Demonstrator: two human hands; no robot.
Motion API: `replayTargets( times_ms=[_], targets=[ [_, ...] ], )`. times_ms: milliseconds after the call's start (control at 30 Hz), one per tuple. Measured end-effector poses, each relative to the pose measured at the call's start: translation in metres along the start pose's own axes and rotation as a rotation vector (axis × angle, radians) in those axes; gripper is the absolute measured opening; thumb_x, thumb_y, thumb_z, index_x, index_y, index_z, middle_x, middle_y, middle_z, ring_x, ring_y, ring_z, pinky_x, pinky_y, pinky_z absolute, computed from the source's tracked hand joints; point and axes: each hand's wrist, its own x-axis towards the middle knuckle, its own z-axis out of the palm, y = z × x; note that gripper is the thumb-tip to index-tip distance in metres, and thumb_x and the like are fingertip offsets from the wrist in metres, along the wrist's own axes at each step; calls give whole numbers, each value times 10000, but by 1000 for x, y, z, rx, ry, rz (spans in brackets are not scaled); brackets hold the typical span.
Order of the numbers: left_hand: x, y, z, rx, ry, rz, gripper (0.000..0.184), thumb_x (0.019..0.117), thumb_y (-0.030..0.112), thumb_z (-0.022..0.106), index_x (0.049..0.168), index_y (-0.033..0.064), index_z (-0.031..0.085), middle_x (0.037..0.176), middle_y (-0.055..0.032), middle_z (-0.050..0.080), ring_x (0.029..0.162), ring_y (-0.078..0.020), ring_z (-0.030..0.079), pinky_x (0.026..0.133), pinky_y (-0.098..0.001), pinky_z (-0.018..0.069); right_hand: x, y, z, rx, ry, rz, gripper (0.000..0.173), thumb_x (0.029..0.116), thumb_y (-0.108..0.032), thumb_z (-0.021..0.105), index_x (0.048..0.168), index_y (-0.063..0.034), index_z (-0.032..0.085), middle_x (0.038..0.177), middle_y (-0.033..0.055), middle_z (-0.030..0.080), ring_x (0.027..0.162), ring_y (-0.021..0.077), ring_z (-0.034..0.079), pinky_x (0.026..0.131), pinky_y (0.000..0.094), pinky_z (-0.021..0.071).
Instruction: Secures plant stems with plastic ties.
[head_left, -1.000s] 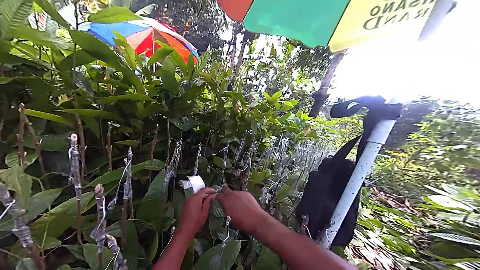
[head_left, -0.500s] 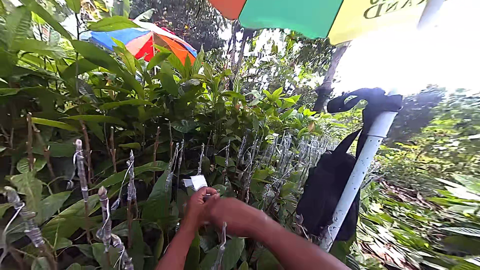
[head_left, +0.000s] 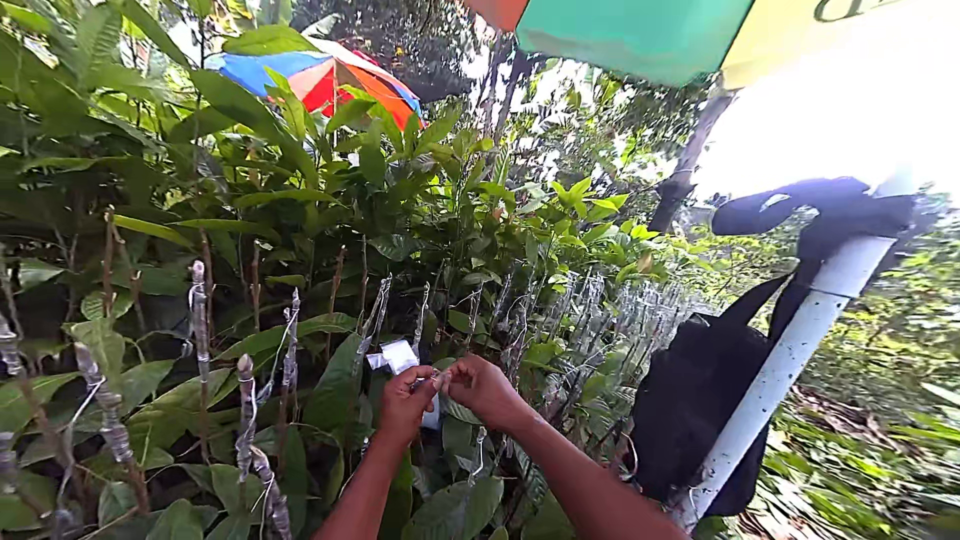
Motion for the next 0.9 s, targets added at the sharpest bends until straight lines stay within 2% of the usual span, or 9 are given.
replayTargets(
  times_ms=[133, 200, 300, 367, 433, 533, 700, 767, 900],
  targets=[
    [0, 10, -4, -8, -191, -174, 100, 956, 63, 640, 1030, 21, 693, 888, 20, 679, 593, -22, 568, 569, -193, 520, 2, 1, 9, -76, 257, 27, 196, 997, -177, 597, 1121, -43, 671, 1014, 86, 649, 867, 180, 630, 812, 382, 533],
    [0, 9, -4, -61, -189, -200, 85, 952, 43, 635, 1012, 20, 692, 876, 13, 681, 590, -27, 571, 565, -192, 519, -1, 13, 21, -352, 366, -183, 203, 975, -147, 601, 1115, -35, 696, 1076, 139, 683, 924, 257, 691, 826, 446, 577],
    [0, 11, -6, -46, -158, -198, 55, 936, 19, 651, 978, 11, 685, 870, 1, 690, 591, -40, 593, 569, -201, 535, -7, 31, 28, -652, 471, -563, 147, 960, -121, 623, 1000, -47, 743, 922, 136, 712, 856, 306, 720, 749, 483, 594],
    [0, 13, -8, -9, -197, -173, 78, 946, 31, 648, 1016, 3, 667, 921, -17, 687, 643, -67, 631, 623, -232, 573, -15, 34, 22, -670, 482, -575, 169, 980, -136, 598, 918, -60, 736, 846, 104, 692, 784, 271, 709, 689, 451, 598],
    [2, 13, -11, 32, -184, -99, 121, 956, 35, 638, 1068, -11, 647, 955, -35, 690, 685, -91, 668, 665, -261, 604, -25, 35, 12, -615, 467, -424, 225, 982, -169, 557, 879, -45, 715, 822, 115, 657, 705, 274, 679, 597, 468, 574],
    [6, 11, -16, 110, -82, -23, 179, 951, 11, 641, 1123, -40, 637, 1005, -75, 697, 708, -127, 702, 676, -294, 634, -44, 27, 6, -584, 255, -173, 256, 1005, -197, 521, 943, -40, 713, 947, 140, 686, 824, 318, 699, 691, 531, 571],
    [5, 11, 5, 85, 11, -119, 124, 938, -15, 665, 1055, -50, 651, 942, -79, 711, 672, -143, 708, 647, -303, 642, -74, 15, 45, -217, 42, -518, 156, 963, -97, 611, 880, -3, 705, 861, 132, 662, 797, 251, 671, 698, 419, 577],
    [6, 12, 9, 87, -2, -177, 186, 956, 1, 654, 1135, -48, 634, 1016, -106, 713, 745, -164, 726, 686, -312, 641, -82, 18, 44, -115, 161, -435, 179, 1003, -130, 589, 1012, -3, 715, 926, 126, 676, 829, 215, 675, 745, 390, 587],
    [3, 11, 5, 135, -187, -167, 610, 979, 161, 641, 1533, 31, 422, 1593, -114, 422, 1272, -177, 612, 1010, -336, 557, -123, 26, 50, 72, 449, -172, 521, 978, -212, 653, 1447, -21, 532, 1183, 122, 650, 777, 110, 659, 651, 274, 593]
  ],
)
